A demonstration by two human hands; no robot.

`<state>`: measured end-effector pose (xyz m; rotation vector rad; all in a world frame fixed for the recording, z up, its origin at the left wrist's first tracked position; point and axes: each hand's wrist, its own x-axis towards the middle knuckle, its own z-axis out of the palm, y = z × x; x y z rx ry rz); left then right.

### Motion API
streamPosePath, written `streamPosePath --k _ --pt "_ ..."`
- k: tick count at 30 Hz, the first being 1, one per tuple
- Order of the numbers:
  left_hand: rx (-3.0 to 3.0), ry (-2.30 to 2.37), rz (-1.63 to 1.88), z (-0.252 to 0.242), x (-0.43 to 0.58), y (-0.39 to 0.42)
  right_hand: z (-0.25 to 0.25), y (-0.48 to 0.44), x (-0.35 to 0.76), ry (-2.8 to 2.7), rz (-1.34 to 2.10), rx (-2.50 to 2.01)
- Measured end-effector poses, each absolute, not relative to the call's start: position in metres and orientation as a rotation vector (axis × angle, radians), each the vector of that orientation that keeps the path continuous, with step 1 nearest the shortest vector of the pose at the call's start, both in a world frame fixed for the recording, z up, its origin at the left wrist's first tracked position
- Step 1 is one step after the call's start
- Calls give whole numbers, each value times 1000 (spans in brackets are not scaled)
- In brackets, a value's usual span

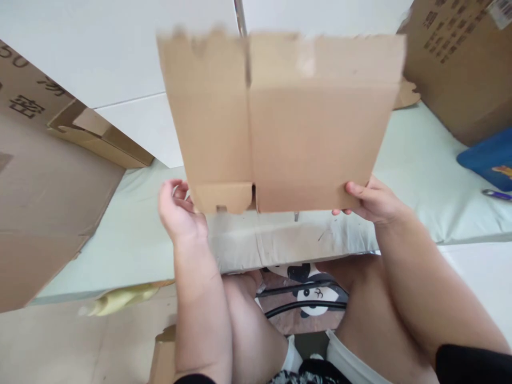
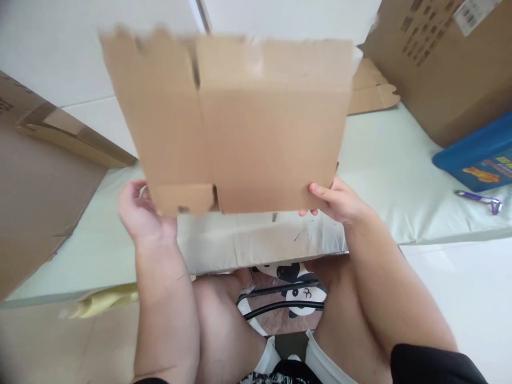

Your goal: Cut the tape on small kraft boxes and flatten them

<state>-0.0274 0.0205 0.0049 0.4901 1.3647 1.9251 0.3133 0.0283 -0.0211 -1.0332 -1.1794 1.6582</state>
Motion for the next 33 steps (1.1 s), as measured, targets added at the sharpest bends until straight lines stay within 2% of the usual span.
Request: streamPosePath --k 3,7,10,16,22,28,33 --pt "333 1350 1893 6 -35 21 -6 27 300 -1019 1341 -954" --pt "437 1321 1827 5 -29 18 7 32 291 -633 729 -884" --pt "470 1330 1802 3 -22 18 5 36 298 -463 515 -887" --pt "488 1336 1762 0 -17 20 -34 52 330 -395 584 -1020" --pt "524 1349 1720 0 -10 24 -83 80 363 -590 703 -1068" --pt "527 1382 1680 0 -6 25 -84 84 365 -402 742 -1021" --pt "551 1408 1644 -1 -4 25 -72 77 361 -394 1021 -1224"
